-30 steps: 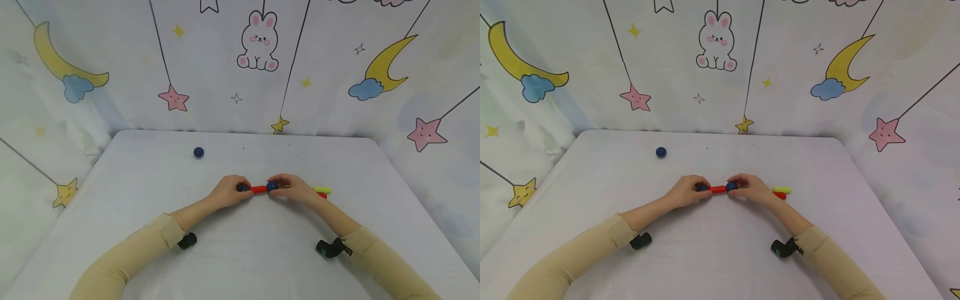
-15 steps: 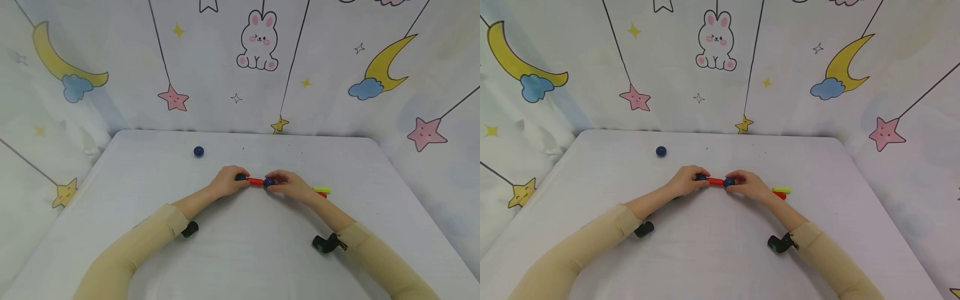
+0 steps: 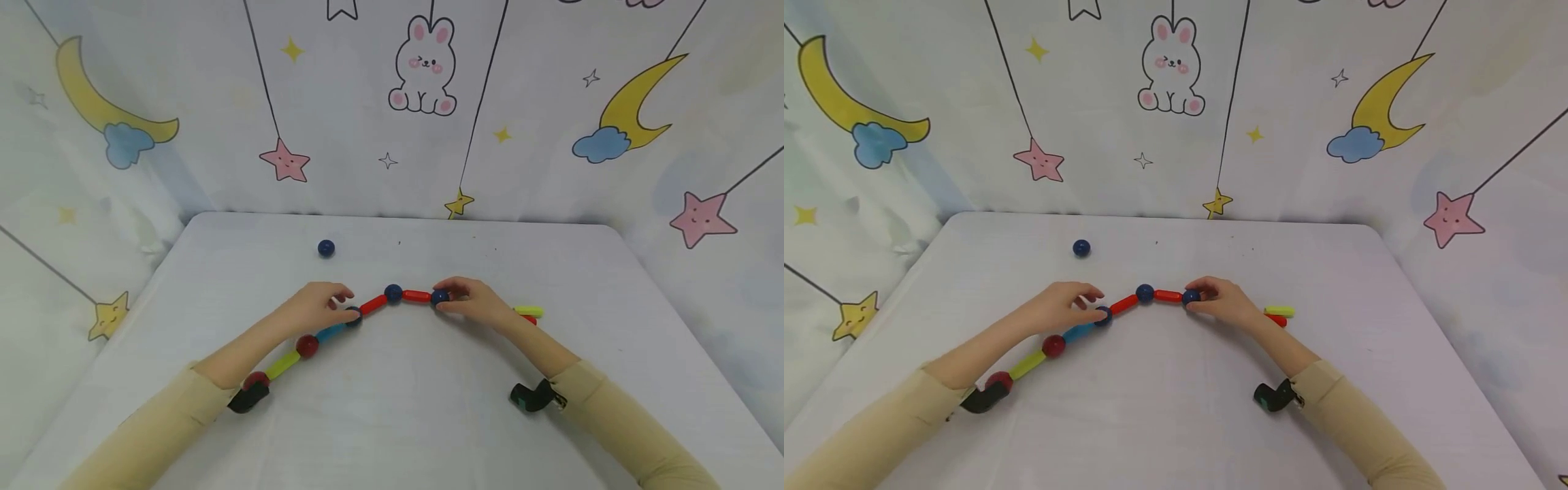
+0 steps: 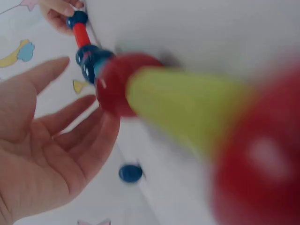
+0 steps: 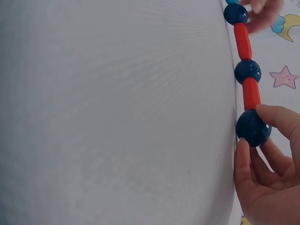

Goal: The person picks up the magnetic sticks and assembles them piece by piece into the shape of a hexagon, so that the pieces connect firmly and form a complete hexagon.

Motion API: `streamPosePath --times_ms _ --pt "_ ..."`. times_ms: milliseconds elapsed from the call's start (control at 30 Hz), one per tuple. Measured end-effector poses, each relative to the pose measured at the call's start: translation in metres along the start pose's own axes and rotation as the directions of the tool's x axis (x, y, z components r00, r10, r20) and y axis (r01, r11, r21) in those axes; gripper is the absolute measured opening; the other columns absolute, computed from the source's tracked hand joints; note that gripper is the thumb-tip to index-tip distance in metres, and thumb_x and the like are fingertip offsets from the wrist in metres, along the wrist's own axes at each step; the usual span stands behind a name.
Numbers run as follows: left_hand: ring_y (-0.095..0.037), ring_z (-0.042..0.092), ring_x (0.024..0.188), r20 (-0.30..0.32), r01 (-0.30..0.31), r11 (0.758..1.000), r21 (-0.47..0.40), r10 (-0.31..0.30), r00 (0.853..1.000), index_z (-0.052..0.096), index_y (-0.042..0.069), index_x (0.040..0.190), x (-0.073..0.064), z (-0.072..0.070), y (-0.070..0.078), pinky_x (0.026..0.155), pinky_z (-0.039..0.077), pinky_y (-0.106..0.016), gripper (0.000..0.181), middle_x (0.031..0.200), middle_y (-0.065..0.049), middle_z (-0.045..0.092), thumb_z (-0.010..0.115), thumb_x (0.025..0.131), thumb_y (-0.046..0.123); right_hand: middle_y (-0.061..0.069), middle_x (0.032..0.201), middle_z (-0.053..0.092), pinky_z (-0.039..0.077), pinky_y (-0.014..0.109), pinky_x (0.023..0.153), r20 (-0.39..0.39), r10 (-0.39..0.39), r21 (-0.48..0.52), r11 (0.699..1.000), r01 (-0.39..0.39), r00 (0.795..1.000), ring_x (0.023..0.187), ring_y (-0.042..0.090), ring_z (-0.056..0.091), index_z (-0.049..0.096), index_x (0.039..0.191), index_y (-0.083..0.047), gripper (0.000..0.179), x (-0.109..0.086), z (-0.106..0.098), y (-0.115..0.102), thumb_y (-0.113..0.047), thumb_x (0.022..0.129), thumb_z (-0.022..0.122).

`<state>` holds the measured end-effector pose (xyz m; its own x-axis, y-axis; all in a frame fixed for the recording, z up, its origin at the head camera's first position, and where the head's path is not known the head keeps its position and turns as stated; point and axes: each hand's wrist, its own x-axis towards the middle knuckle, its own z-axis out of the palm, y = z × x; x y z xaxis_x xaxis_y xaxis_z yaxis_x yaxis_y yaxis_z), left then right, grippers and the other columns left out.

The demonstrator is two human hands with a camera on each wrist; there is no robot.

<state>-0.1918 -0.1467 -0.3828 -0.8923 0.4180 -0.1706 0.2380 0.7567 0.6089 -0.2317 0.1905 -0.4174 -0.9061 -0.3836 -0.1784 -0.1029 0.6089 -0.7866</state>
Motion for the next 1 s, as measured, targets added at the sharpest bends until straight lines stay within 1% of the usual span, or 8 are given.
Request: streamPosePath --times_ms 233,333,433,667,767,833,933,1000 --pt "-0.017 0.059 0.087 0.080 0.087 0.995 0.056 -0.092 0.993 0.066 0.007 0.116 -0.066 -0.017 -0.028 0.072 0.052 -0.033 0.045 0.098 -0.001 0.064 0.072 0.086 0.041 0.006 0.114 0.060 0.044 0.037 0.087 0.006 -0.007 0.013 1.000 0.007 1.000 0.106 0.025 0.051 0.061 0.127 -0.014 0.042 0.000 0.002 0.001 -0.027 0.089 0.073" --pt "-0.015 0.056 0.080 0.078 0.103 0.993 0.062 -0.107 0.991 0.067 0.007 0.110 -0.090 -0.019 -0.038 0.066 0.050 -0.031 0.040 0.089 0.003 0.062 0.075 0.084 0.038 0.007 0.114 0.060 0.045 0.037 0.087 0.012 -0.010 0.021 1.000 0.010 1.000 0.106 0.025 0.051 0.061 0.127 -0.014 0.043 0.000 0.002 0.002 -0.029 0.089 0.073" --pt "-0.013 0.054 0.072 0.061 0.112 0.993 0.038 -0.114 0.992 0.069 0.009 0.104 -0.106 -0.018 -0.047 0.062 0.046 -0.029 0.033 0.081 0.005 0.061 0.076 0.084 0.034 0.007 0.115 0.060 0.045 0.037 0.087 0.014 -0.012 0.025 1.000 0.012 1.000 0.106 0.025 0.051 0.061 0.128 -0.014 0.044 0.000 0.002 0.003 -0.030 0.089 0.072" --pt "-0.011 0.053 0.063 -0.001 0.100 0.993 -0.061 -0.100 0.995 0.071 0.011 0.096 -0.115 -0.003 -0.050 0.056 0.043 -0.026 0.025 0.071 0.009 0.060 0.076 0.083 0.031 0.008 0.114 0.060 0.045 0.038 0.088 0.012 -0.015 0.033 0.999 0.015 1.000 0.106 0.025 0.052 0.061 0.128 -0.012 0.043 -0.002 0.000 0.002 -0.028 0.089 0.072" --pt "-0.013 0.053 0.063 0.001 0.137 0.983 -0.124 -0.138 0.990 0.070 0.009 0.096 -0.114 0.006 -0.044 0.054 0.043 -0.025 0.027 0.068 0.006 0.059 0.076 0.083 0.031 0.008 0.114 0.060 0.045 0.038 0.089 0.015 -0.020 0.037 0.999 0.019 1.000 0.106 0.025 0.052 0.061 0.127 -0.012 0.043 -0.003 0.000 0.000 -0.027 0.089 0.072" --pt "-0.013 0.054 0.063 0.005 0.188 0.966 -0.175 -0.190 0.982 0.069 0.007 0.098 -0.113 0.012 -0.039 0.054 0.045 -0.026 0.030 0.067 0.005 0.059 0.076 0.083 0.033 0.008 0.113 0.060 0.045 0.038 0.088 0.013 -0.021 0.037 0.999 0.020 1.000 0.105 0.026 0.052 0.061 0.127 -0.012 0.042 -0.004 0.001 -0.001 -0.027 0.089 0.072" --pt "-0.015 0.058 0.062 0.017 0.274 0.923 -0.270 -0.280 0.960 0.067 0.005 0.101 -0.110 0.022 -0.034 0.057 0.050 -0.027 0.035 0.070 0.002 0.062 0.076 0.084 0.033 0.008 0.112 0.060 0.046 0.037 0.086 0.007 -0.018 0.028 0.999 0.018 1.000 0.105 0.026 0.052 0.061 0.127 -0.013 0.042 -0.005 0.001 -0.002 -0.026 0.089 0.072" --pt "-0.015 0.062 0.061 0.025 0.321 0.884 -0.339 -0.333 0.943 0.065 0.003 0.103 -0.108 0.028 -0.030 0.059 0.053 -0.027 0.038 0.073 0.001 0.065 0.077 0.083 0.033 0.008 0.112 0.060 0.046 0.037 0.086 0.003 -0.014 0.019 1.000 0.014 1.000 0.105 0.026 0.053 0.060 0.127 -0.013 0.042 -0.004 0.001 -0.002 -0.026 0.089 0.072"
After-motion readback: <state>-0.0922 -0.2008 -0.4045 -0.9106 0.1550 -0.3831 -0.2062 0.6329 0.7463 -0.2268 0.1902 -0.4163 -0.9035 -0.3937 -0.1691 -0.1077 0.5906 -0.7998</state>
